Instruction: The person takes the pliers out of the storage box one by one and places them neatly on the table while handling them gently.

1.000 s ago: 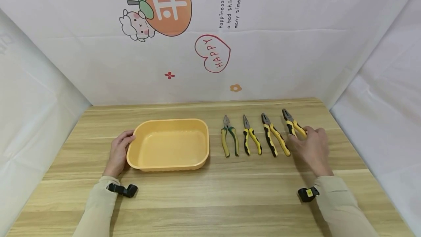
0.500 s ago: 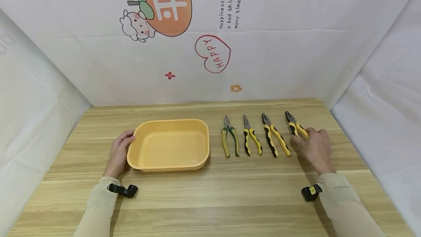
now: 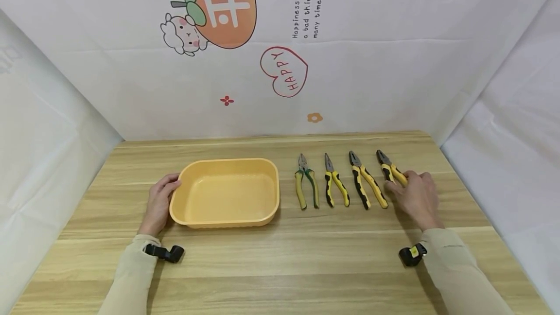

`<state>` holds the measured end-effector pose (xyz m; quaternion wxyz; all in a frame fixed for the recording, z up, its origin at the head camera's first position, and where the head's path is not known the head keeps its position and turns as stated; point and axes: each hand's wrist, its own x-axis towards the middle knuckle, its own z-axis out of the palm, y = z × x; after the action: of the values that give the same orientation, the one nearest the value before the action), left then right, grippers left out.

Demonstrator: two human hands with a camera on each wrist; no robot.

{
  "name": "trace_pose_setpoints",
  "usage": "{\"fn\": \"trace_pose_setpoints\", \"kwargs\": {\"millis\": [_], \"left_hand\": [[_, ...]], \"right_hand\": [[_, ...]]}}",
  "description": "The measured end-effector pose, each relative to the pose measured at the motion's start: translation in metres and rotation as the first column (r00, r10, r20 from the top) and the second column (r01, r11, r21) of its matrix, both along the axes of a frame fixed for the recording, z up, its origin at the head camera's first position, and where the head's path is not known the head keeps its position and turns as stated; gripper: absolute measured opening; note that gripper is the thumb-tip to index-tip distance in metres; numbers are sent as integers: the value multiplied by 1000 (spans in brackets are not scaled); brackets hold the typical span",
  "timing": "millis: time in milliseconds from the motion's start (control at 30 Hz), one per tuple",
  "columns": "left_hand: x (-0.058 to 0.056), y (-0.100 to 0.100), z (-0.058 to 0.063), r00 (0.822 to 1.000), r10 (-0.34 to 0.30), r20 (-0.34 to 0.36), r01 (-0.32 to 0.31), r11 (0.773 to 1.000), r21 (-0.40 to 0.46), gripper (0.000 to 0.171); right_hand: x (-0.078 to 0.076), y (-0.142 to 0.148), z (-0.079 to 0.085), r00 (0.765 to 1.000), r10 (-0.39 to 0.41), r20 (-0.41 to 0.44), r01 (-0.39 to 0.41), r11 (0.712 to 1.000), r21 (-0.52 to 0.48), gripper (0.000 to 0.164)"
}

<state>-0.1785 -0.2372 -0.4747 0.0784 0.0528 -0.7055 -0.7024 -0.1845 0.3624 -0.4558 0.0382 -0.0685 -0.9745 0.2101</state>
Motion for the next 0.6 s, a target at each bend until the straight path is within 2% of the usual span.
{"fn": "trace_pose_setpoints", "kwargs": {"millis": [600], "left_hand": [[1, -1, -1, 1000, 0, 8, 0, 1000, -2, 33]], "right_hand": [[-2, -2, -4, 1000, -9, -4, 9, 1000, 24, 72]]}}
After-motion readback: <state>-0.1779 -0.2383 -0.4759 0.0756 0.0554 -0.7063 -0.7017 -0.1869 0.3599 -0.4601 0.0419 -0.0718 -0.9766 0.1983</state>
